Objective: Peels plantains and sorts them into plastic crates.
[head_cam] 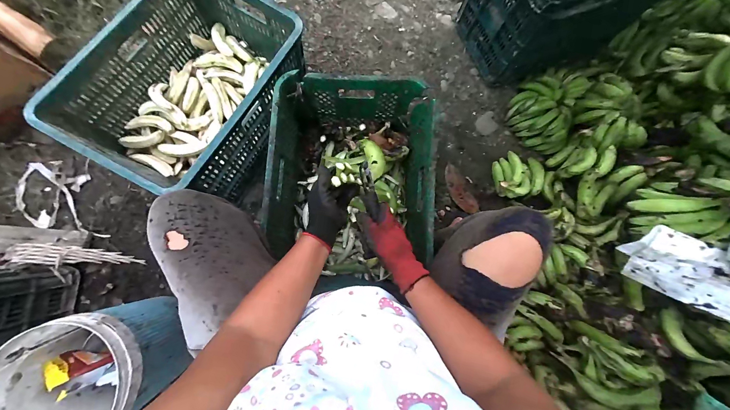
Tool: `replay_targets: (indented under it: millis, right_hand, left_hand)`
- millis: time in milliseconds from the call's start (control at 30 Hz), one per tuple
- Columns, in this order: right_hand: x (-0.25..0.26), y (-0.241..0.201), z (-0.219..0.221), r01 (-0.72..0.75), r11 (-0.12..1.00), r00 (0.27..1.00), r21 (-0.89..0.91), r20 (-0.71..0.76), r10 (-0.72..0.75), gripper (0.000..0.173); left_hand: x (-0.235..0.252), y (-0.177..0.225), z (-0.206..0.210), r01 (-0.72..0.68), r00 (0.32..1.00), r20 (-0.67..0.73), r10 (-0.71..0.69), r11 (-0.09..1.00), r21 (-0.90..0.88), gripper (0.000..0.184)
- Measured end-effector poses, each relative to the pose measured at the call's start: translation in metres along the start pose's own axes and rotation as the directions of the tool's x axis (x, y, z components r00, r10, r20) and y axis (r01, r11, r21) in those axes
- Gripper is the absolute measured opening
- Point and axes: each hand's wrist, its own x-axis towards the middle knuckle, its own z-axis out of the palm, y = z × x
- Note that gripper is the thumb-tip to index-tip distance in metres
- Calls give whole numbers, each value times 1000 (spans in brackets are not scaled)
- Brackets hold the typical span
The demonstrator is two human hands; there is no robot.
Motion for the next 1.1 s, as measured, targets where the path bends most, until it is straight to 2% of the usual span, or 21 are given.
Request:
replay_targets:
  millis: [133,167,233,300,400,500,567,633,700,767,867,967,1100]
  right_hand:
    - [27,25,18,-179,970,975,165,163,152,50]
    - [28,26,22,-201,966,967,164,192,169,51]
    - [22,22,19,-209,962,963,173,206,172,50]
    - [19,18,5,-190,965,973,183,167,160,51]
    - [11,10,-23,-82,987,996,141,54,75,56]
    - [-22,-20,-69,19,1000,1000,23,-21,-19,61]
    - [-15,-52,-105,8,993,1000,-117,-17,-10,57]
    - [3,-67,-135,21,969,999,-246,-26,-28,56]
    - [22,-72,-158,41,936,998,-349,-36,-57,57]
    - [32,-77,-176,65,918,997,-391,-21,-80,59]
    - [46,-78,-187,89,909,994,-406,-26,-109,58]
    - [56,-75,-181,52,897,995,-439,-51,-83,58]
    - [57,-92,-175,-20,868,997,-497,-75,-20,59]
  left_hand:
    - [-3,-2,-6,19,999,29,-20,999,30,51]
    - [1,3,-11,6,1000,15,-8,993,115,53]
    - [11,14,-22,-23,993,-103,59,947,319,56]
    - [22,18,-34,1,968,-220,118,879,477,53]
    - [27,11,-57,54,973,-195,122,702,710,63]
    - [23,14,-44,141,958,-268,103,645,751,63]
    - [18,25,-35,192,961,-267,79,506,841,69]
    - [19,20,-42,185,966,-231,114,317,930,84]
    - [27,7,-50,156,964,-195,181,207,966,90]
    - [29,2,-43,81,974,-116,193,179,980,78]
    - [36,6,-24,-70,993,63,98,70,995,51]
    - [64,6,-8,-175,984,176,19,-51,983,44]
    - [121,-3,16,-309,945,324,39,-207,928,38]
